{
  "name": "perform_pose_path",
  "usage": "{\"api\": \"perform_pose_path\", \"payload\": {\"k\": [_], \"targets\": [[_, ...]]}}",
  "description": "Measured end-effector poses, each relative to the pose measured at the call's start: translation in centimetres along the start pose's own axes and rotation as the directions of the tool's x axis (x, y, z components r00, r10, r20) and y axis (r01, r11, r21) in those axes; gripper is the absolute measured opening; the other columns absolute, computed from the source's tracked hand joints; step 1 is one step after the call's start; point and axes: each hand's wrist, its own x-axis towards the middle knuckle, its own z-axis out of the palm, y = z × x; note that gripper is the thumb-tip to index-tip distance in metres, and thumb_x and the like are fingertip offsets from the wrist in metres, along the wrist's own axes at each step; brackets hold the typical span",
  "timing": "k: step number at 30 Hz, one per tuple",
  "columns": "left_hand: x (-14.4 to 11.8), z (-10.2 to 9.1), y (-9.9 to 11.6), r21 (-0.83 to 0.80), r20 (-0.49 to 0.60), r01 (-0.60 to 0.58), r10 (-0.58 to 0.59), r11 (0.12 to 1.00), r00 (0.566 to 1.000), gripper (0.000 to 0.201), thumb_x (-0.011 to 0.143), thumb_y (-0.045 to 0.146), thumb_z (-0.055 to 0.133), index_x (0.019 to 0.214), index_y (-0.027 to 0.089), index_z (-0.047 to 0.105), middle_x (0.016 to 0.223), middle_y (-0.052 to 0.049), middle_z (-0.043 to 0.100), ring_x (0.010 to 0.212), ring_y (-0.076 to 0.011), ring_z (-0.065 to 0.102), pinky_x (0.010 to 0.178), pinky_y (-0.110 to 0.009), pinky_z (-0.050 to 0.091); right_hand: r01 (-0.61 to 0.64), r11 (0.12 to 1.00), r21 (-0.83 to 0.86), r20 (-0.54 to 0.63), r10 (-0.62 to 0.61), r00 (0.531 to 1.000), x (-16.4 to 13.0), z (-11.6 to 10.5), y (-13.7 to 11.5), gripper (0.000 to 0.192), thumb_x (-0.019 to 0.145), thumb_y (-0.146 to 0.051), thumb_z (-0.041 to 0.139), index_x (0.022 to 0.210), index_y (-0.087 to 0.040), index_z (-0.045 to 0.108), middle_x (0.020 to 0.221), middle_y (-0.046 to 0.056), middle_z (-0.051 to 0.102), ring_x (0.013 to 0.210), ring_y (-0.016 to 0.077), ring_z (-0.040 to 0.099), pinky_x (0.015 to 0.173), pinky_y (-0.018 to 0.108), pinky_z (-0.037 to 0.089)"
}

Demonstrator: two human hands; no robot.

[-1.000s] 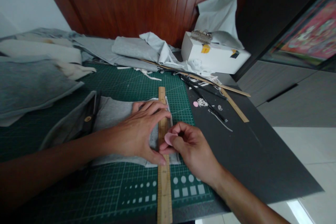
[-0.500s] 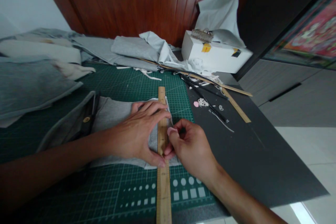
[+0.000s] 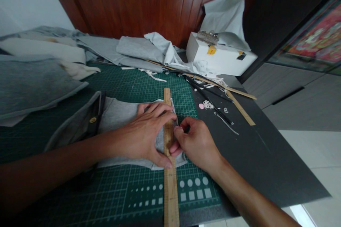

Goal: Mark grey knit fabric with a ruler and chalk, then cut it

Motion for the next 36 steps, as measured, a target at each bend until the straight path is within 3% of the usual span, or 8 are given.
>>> {"api": "perform_pose_path", "payload": {"k": [13,26,31,36], "targets": [[0.0,0.4,-0.2,0.017,-0.039,-0.024,0.025,1.000,0.999,0.100,0.059,0.096,0.062,0.127,0.023,0.055,0.140,-0.012,0.055,0.132,-0.0363,0.045,0.106,-0.058,0.029,-0.072,0.995,-0.063,0.016,0.073,0.997,0.4,0.2,-1.3,0.021,0.091,-0.014,0.060,0.075,-0.023,0.051,0.053,0.002,0.073,0.046,0.0189,0.073,0.046,0.025,0.060],[0.1,0.4,-0.2,0.030,-0.040,-0.018,0.020,0.999,0.999,0.092,0.062,0.092,0.063,0.122,0.022,0.055,0.137,-0.012,0.055,0.131,-0.0365,0.046,0.104,-0.056,0.030,-0.030,0.983,-0.181,0.037,0.037,0.999,1.4,0.1,-1.3,0.018,0.089,-0.010,0.056,0.079,-0.023,0.051,0.052,0.002,0.071,0.050,0.0236,0.075,0.044,0.029,0.063],[0.1,0.3,-0.1,0.023,-0.040,-0.020,0.021,1.000,0.999,0.089,0.063,0.089,0.065,0.119,0.021,0.055,0.134,-0.012,0.057,0.129,-0.0361,0.047,0.103,-0.055,0.030,-0.018,0.972,-0.234,0.077,0.037,0.996,1.1,0.2,-2.4,0.022,0.087,-0.004,0.053,0.075,-0.023,0.051,0.047,0.000,0.068,0.043,0.0185,0.071,0.037,0.021,0.057],[0.0,0.3,-0.1,0.013,-0.051,-0.013,0.014,1.000,0.999,0.093,0.060,0.091,0.066,0.119,0.020,0.055,0.133,-0.012,0.057,0.129,-0.0361,0.047,0.105,-0.055,0.030,-0.016,0.968,-0.250,0.135,0.051,0.990,0.7,0.2,-2.9,0.024,0.084,-0.003,0.056,0.069,-0.022,0.053,0.048,-0.002,0.068,0.043,0.0143,0.070,0.042,0.018,0.059]]}}
